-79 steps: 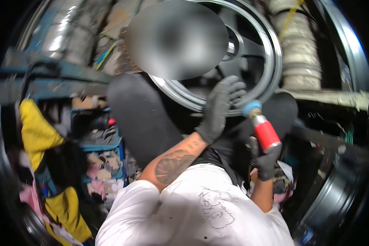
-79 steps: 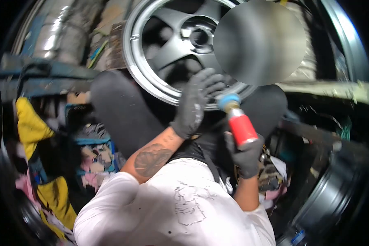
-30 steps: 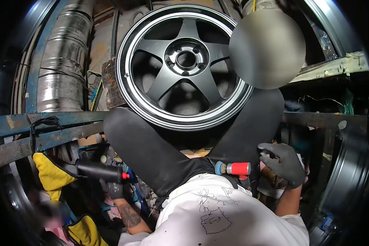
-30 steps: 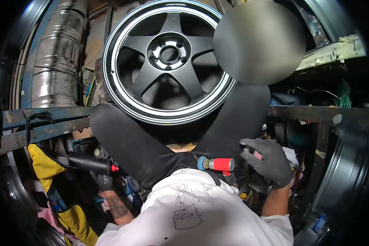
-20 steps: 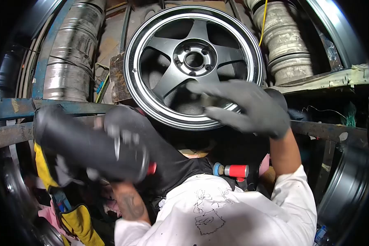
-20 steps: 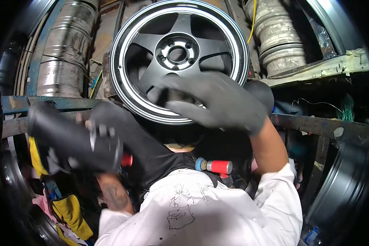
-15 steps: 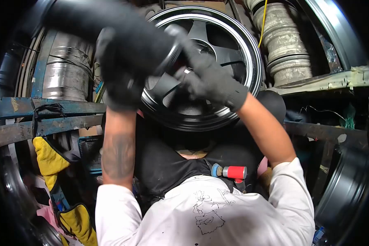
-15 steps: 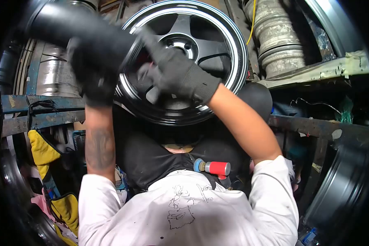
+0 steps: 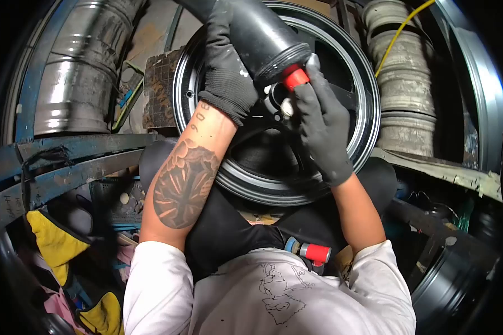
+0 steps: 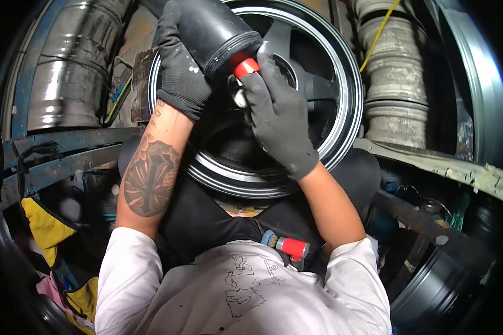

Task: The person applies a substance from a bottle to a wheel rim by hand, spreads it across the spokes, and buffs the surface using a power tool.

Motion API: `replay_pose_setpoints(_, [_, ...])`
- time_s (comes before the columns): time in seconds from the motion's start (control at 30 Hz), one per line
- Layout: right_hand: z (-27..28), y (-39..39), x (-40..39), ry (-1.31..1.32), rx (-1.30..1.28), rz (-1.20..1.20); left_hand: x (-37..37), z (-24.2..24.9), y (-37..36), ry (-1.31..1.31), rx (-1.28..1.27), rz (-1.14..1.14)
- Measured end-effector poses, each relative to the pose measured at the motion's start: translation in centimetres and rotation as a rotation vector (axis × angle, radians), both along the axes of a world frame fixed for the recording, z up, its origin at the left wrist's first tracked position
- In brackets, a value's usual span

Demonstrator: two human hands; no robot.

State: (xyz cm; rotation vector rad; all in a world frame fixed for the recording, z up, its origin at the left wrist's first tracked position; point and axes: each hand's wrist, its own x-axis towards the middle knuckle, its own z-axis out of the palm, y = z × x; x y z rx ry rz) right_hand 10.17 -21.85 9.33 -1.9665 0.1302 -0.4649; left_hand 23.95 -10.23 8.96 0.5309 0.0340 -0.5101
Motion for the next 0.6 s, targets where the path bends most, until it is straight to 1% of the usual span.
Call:
replay_pose_setpoints(0.03, [0.7,0.5,-0.1,0.024,0.061,0.015,0.1,0.1,0.1,-0.041,-0.014,-0.013])
replay_pose_setpoints(0.07, [1.4,0.9,-0.2,0.048,0.123,0.027,0.3,0.0,0.8,-0.049,-0.074,-0.078])
replay_pose_setpoints(0.1, [1.6,1.1,-0.3,0.056,0.116,0.041,0.5,0.0,1.7,-0.057,-0.134,-0.147])
replay_pose_setpoints(0.13, [1.7,1.0,-0.5,0.06,0.109,0.051,0.5,0.4,2.2,-0.055,-0.094,-0.091])
replay_pose_setpoints(0.2, [2.0,0.9,-0.6,0.071,0.196,0.075,0.3,2.8,2.4,-0.058,-0.014,0.002])
replay_pose_setpoints(0.27, [1.8,0.2,-0.4,0.139,0.083,0.128,0.1,5.2,1.9,-0.071,0.065,0.066])
replay_pose_setpoints(0.33, [0.1,-0.8,0.0,0.234,0.184,0.186,2.2,2.9,2.6,-0.315,0.242,0.19])
replay_pose_setpoints(0.37, [-0.9,-1.4,-0.1,0.372,0.231,0.172,5.1,-0.2,4.8,-0.554,0.368,0.288])
replay_pose_setpoints(0.4, [-1.4,-1.6,-0.1,0.391,0.251,0.15,5.6,0.1,7.0,-0.605,0.196,0.268])
replay_pose_setpoints(0.43, [-1.5,-1.6,0.0,0.409,0.269,0.135,5.3,0.6,7.5,-0.631,0.146,0.273])
replay_pose_setpoints(0.47, [-0.2,-1.7,-0.2,0.429,0.175,0.12,4.9,1.2,8.0,-0.657,0.096,0.277])
replay_pose_setpoints(0.5, [-0.2,-1.7,-0.3,0.421,0.201,0.115,4.5,1.4,7.8,-0.663,0.173,0.306])
replay_pose_setpoints(0.53, [-0.4,-1.6,-0.4,0.471,0.33,0.151,4.1,1.6,7.7,-0.666,0.254,0.336])
replay_pose_setpoints(0.6, [-1.1,-1.5,-0.3,0.479,0.518,0.251,3.5,1.8,7.7,-0.671,0.424,0.417])
